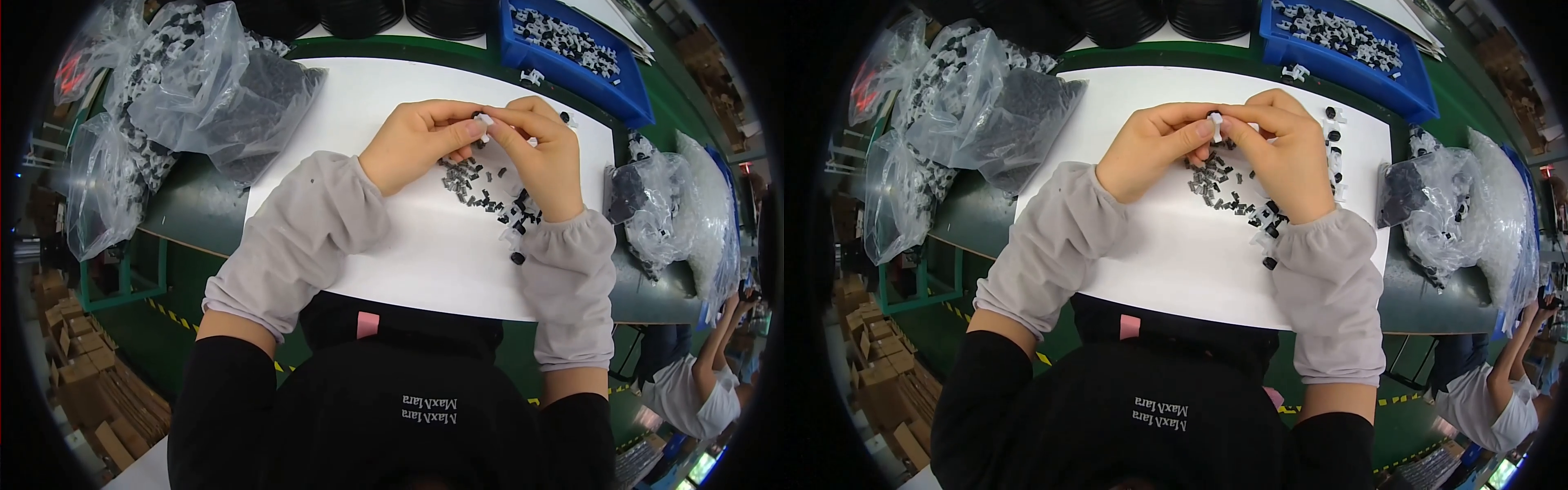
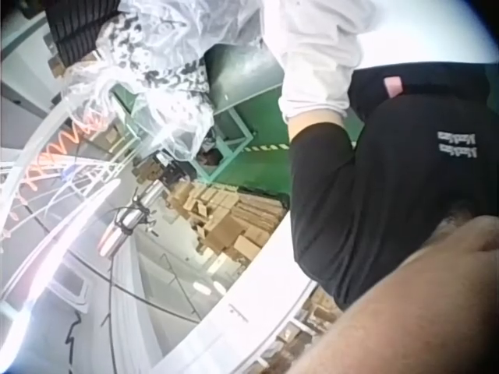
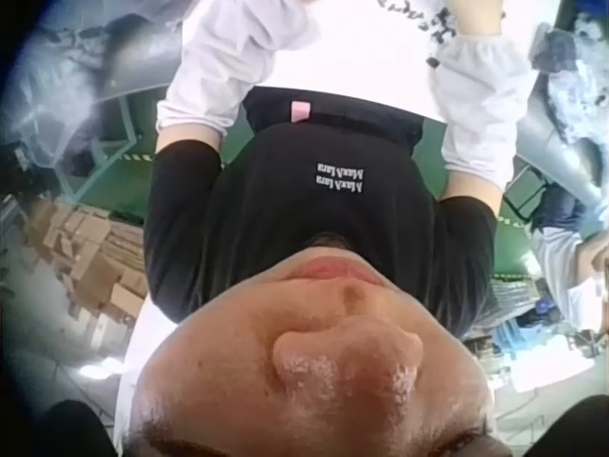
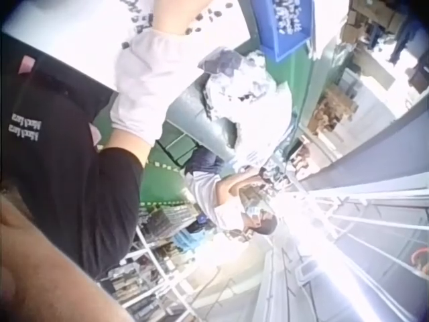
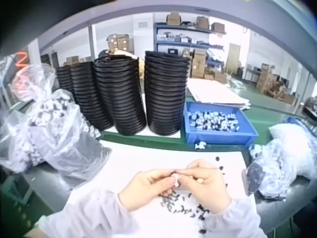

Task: Assembling small black rings onto white plastic components manually at a workbench.

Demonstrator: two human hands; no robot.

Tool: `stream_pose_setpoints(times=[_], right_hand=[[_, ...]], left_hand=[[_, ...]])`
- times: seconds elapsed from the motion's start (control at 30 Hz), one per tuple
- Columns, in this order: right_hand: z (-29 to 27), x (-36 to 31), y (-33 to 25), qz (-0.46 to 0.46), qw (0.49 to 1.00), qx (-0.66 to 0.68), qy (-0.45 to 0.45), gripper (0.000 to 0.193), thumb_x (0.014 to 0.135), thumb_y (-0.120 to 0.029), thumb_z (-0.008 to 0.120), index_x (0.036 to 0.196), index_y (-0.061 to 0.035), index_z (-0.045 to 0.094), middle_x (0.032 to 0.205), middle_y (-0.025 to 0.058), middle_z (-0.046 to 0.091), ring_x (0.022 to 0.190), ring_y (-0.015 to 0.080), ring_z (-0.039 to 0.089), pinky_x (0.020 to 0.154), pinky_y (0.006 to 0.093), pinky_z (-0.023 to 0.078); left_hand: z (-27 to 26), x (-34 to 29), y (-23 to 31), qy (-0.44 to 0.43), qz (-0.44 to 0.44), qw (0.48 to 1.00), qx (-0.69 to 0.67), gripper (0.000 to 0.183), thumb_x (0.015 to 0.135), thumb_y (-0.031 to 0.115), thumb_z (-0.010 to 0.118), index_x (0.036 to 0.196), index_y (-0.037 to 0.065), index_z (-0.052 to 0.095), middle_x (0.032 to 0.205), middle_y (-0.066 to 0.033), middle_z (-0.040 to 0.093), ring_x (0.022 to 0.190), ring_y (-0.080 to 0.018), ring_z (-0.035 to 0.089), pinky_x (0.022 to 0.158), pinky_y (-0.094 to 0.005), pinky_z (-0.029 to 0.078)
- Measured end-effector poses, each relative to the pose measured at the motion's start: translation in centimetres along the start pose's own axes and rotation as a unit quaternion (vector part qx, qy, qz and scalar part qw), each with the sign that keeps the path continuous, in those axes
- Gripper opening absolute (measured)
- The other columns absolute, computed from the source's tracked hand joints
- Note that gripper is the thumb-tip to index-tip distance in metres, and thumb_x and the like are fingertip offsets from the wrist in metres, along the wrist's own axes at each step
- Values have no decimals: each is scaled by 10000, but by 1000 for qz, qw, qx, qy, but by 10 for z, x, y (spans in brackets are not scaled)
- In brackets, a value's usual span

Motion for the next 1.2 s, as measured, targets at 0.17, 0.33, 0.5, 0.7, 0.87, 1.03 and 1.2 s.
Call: stream_pose_setpoints(times=[0.17, 0.33, 0.5, 0.7, 0.87, 1.03, 1.2], right_hand=[[-18, -2, 19, 61, 990, -93, -84, 111, 787, -85, 660, 842, 10, 678, 766, 41, 587, 663, 98, 509, 602, 222, 405], [-8, -16, 34, 125, 948, -220, -191, 154, 757, -129, 689, 764, 19, 651, 719, 33, 580, 658, 96, 524, 593, 231, 421], [-5, -15, 33, 131, 961, -165, -180, 162, 750, -130, 692, 751, 20, 630, 739, 43, 592, 659, 102, 531, 596, 234, 427], [-7, -13, 36, 192, 969, -80, -131, 128, 747, -101, 676, 773, 16, 633, 762, 55, 603, 677, 113, 543, 617, 237, 433], [7, -16, 29, 62, 956, -233, -167, 122, 750, -98, 663, 779, 17, 637, 758, 54, 599, 683, 113, 547, 621, 241, 436], [0, -14, 38, 179, 967, -115, -143, 123, 786, -98, 631, 817, 21, 634, 791, 57, 629, 699, 89, 564, 646, 228, 446], [3, -16, 34, 217, 967, 93, -94, 142, 837, -98, 613, 878, 38, 615, 804, 64, 644, 721, 80, 586, 653, 208, 462]], left_hand=[[0, -2, 4, 7, -10, 1000, -15, 254, 886, 167, 598, 1085, 12, 572, 805, -7, 574, 699, -61, 510, 642, -199, 431], [-8, -3, 2, 32, -23, 999, -29, 223, 875, 182, 585, 1047, 44, 558, 744, 21, 540, 654, -44, 473, 598, -180, 385], [-4, -2, 3, 48, -41, 998, -14, 174, 878, 208, 579, 879, 36, 603, 731, 16, 562, 634, -49, 468, 566, -192, 381], [-4, -3, 1, 24, 29, 987, 155, 251, 874, 251, 621, 846, 2, 612, 642, 29, 544, 586, -35, 420, 535, -194, 352], [-1, -2, 3, 30, 73, 988, 136, 216, 865, 217, 631, 855, 3, 610, 647, 29, 550, 586, -33, 438, 517, -196, 346], [-2, -4, 3, 24, 77, 985, 150, 201, 865, 210, 627, 888, 11, 611, 642, 34, 550, 574, -31, 436, 509, -198, 347], [8, -8, 13, -1, 89, 956, 280, 173, 859, 129, 619, 1010, 43, 625, 687, 17, 576, 581, -30, 458, 534, -186, 371]])
Point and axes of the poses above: each hand's wrist, its own x-axis towards the middle knuckle, its own z-axis out of the palm, y = z × x, the point moved 7 cm from there along x, towards the middle knuckle
